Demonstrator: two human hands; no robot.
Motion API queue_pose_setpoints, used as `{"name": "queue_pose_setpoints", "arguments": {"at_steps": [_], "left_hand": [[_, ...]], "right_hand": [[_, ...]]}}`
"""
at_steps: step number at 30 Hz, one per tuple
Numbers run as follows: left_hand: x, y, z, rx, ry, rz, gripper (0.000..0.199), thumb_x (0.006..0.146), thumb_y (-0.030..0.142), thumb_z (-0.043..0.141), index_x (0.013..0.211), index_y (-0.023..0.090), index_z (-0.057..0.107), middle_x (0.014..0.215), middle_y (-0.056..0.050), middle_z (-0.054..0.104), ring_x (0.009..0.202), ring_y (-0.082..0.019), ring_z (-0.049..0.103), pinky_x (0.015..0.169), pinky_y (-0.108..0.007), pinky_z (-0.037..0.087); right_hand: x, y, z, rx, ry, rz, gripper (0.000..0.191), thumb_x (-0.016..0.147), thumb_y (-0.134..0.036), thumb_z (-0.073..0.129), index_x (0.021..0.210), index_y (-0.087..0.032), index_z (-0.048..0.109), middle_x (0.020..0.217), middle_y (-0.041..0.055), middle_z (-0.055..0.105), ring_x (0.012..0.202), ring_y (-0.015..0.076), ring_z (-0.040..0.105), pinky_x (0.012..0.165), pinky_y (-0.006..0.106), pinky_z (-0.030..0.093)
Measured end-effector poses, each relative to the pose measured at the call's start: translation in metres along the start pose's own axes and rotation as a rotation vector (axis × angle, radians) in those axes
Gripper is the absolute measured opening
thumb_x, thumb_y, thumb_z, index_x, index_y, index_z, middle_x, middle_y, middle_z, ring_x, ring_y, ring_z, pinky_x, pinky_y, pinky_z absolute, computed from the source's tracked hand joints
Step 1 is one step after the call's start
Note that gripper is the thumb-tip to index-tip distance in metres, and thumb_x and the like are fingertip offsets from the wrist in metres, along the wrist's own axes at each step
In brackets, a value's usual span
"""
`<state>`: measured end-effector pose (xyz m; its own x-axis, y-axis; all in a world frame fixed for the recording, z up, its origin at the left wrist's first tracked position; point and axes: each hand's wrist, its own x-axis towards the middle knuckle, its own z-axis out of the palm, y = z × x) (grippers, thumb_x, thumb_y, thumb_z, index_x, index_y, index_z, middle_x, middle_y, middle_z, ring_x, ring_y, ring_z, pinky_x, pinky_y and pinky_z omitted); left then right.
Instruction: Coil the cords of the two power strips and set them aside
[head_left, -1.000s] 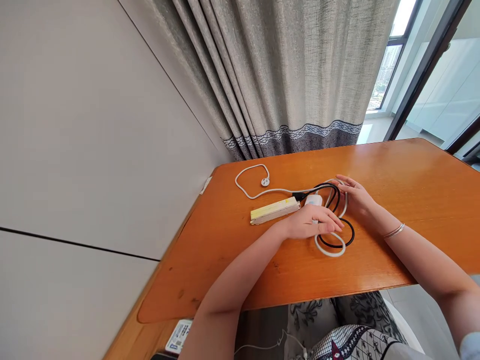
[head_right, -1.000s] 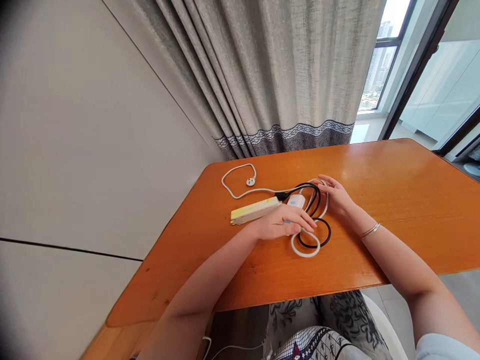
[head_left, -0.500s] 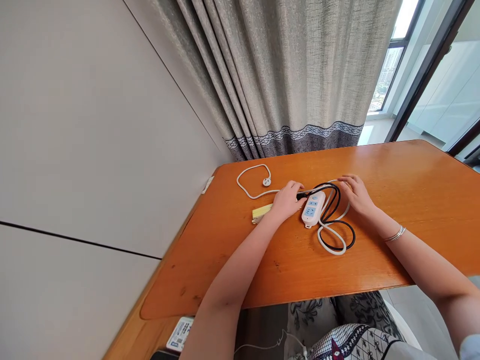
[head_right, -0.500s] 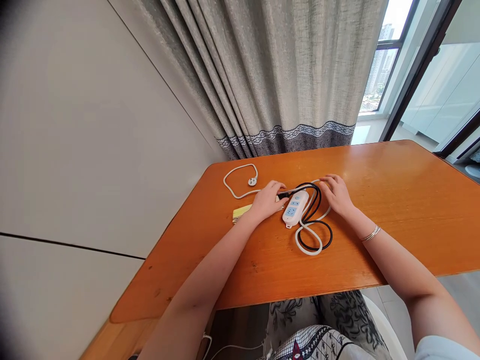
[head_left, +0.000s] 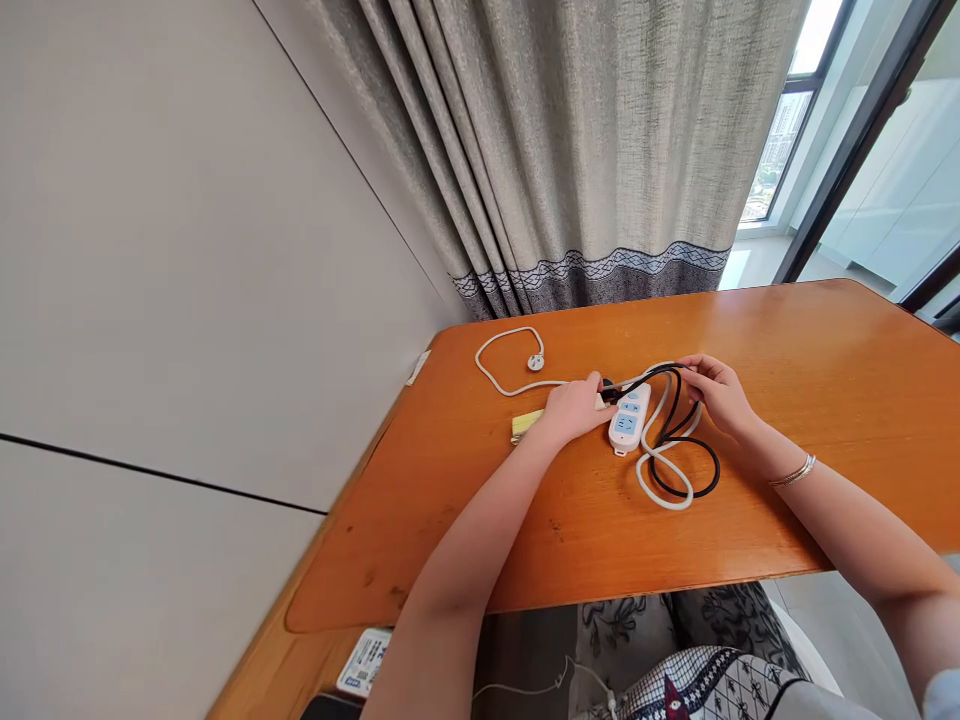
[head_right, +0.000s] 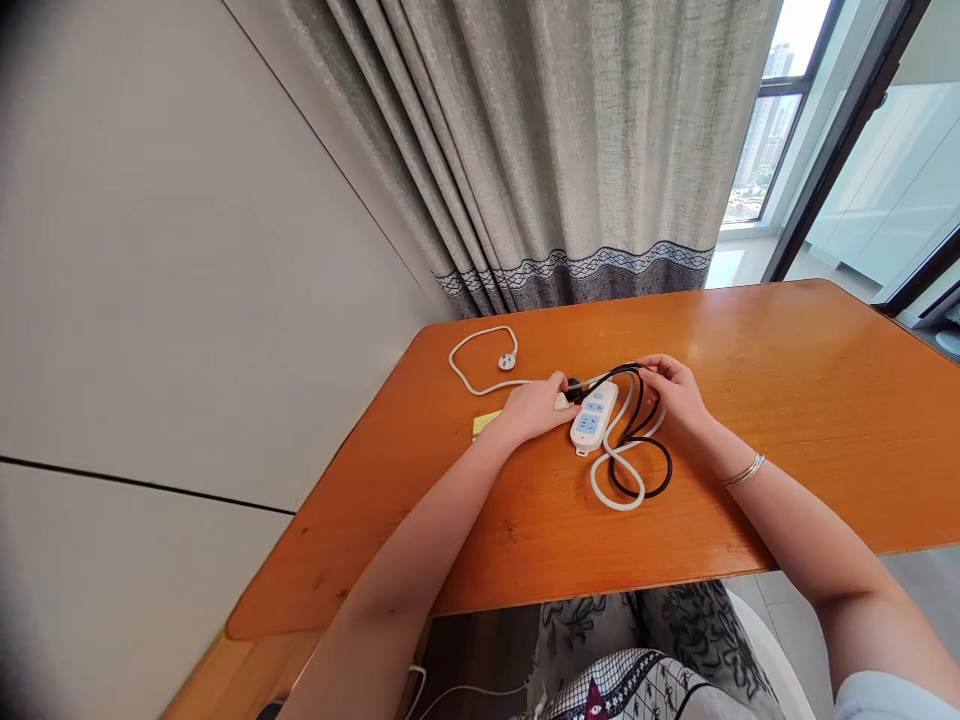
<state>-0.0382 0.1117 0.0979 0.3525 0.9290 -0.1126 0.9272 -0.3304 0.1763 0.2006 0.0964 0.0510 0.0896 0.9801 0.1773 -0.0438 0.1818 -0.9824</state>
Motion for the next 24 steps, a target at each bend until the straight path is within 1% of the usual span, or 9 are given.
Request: {"name": "queue_pose_setpoints", "arguments": {"at_steps": [2, 4, 7, 10, 13, 15, 17, 20, 24], "left_hand": [[-0.001, 0.0, -0.002, 0.008, -0.027, -0.003, 0.046, 0.088, 0.055, 0.053, 0.117, 0.018, 0.055, 0.11, -0.014, 0.072, 0.104, -0.034, 0.068, 0.081, -0.038, 0.048], [-0.002, -0.001, -0.003, 0.001, -0.037, 0.008, 0.046, 0.089, 0.055, 0.051, 0.115, 0.018, 0.056, 0.109, -0.015, 0.072, 0.103, -0.034, 0.068, 0.082, -0.039, 0.048], [-0.004, -0.004, -0.006, -0.059, -0.062, 0.071, 0.044, 0.09, 0.053, 0.05, 0.115, 0.018, 0.058, 0.112, -0.015, 0.071, 0.106, -0.035, 0.067, 0.084, -0.04, 0.048], [-0.006, -0.006, -0.005, -0.131, -0.066, 0.132, 0.048, 0.091, 0.05, 0.048, 0.126, 0.017, 0.054, 0.124, -0.015, 0.067, 0.114, -0.035, 0.063, 0.091, -0.042, 0.048], [-0.004, -0.007, 0.001, -0.169, -0.036, 0.167, 0.059, 0.09, 0.049, 0.051, 0.14, 0.018, 0.044, 0.138, -0.016, 0.059, 0.122, -0.036, 0.059, 0.096, -0.044, 0.047], [-0.002, -0.008, 0.006, -0.191, -0.005, 0.198, 0.065, 0.09, 0.047, 0.053, 0.147, 0.019, 0.036, 0.15, -0.017, 0.047, 0.128, -0.036, 0.055, 0.101, -0.045, 0.045], [0.001, -0.01, 0.01, -0.204, 0.004, 0.228, 0.065, 0.091, 0.045, 0.051, 0.149, 0.021, 0.035, 0.156, -0.017, 0.037, 0.131, -0.036, 0.052, 0.103, -0.046, 0.043], [0.004, -0.011, 0.012, -0.236, -0.024, 0.293, 0.049, 0.094, 0.041, 0.046, 0.14, 0.024, 0.048, 0.147, -0.013, 0.047, 0.123, -0.032, 0.057, 0.101, -0.044, 0.045], [0.005, -0.01, 0.012, -0.256, -0.017, 0.346, 0.03, 0.093, 0.037, 0.047, 0.116, 0.023, 0.06, 0.123, -0.009, 0.06, 0.103, -0.026, 0.064, 0.091, -0.04, 0.05]], "right_hand": [[0.0, -0.001, -0.001, 0.015, 0.077, -0.041, 0.031, 0.071, -0.043, 0.074, 0.089, -0.02, 0.063, 0.06, -0.0057, 0.05, 0.048, 0.0081, 0.039, 0.047, 0.025, 0.034], [0.001, -0.001, -0.003, -0.087, 0.121, -0.13, 0.03, 0.072, -0.043, 0.073, 0.09, -0.021, 0.064, 0.071, -0.0017, 0.06, 0.056, 0.0102, 0.047, 0.054, 0.026, 0.04], [0.005, 0.0, -0.01, -0.311, 0.056, -0.194, 0.03, 0.078, -0.047, 0.067, 0.09, -0.02, 0.068, 0.085, 0.0036, 0.068, 0.074, 0.0157, 0.057, 0.07, 0.03, 0.046], [0.009, 0.0, -0.016, -0.456, -0.033, -0.151, 0.036, 0.083, -0.053, 0.058, 0.081, -0.018, 0.068, 0.075, 0.0026, 0.065, 0.071, 0.0165, 0.055, 0.069, 0.031, 0.044], [0.009, -0.002, -0.018, -0.503, -0.056, -0.141, 0.042, 0.086, -0.057, 0.053, 0.074, -0.019, 0.064, 0.064, 0.0, 0.056, 0.065, 0.0151, 0.049, 0.062, 0.029, 0.04], [0.008, -0.003, -0.016, -0.486, -0.061, -0.159, 0.041, 0.087, -0.057, 0.053, 0.077, -0.019, 0.064, 0.067, 0.0001, 0.057, 0.066, 0.0149, 0.049, 0.061, 0.028, 0.04], [0.005, -0.003, -0.014, -0.492, -0.067, -0.197, 0.038, 0.084, -0.055, 0.059, 0.09, -0.019, 0.068, 0.07, -0.0002, 0.058, 0.065, 0.0142, 0.048, 0.061, 0.028, 0.04], [0.002, -0.002, -0.014, -0.592, -0.061, -0.298, 0.039, 0.082, -0.049, 0.067, 0.107, -0.02, 0.07, 0.07, -0.0011, 0.056, 0.06, 0.0131, 0.044, 0.058, 0.028, 0.039], [0.0, -0.001, -0.016, -0.801, 0.03, -0.513, 0.026, 0.09, -0.043, 0.061, 0.1, -0.023, 0.076, 0.082, 0.0049, 0.059, 0.069, 0.0166, 0.054, 0.064, 0.032, 0.045]]}}
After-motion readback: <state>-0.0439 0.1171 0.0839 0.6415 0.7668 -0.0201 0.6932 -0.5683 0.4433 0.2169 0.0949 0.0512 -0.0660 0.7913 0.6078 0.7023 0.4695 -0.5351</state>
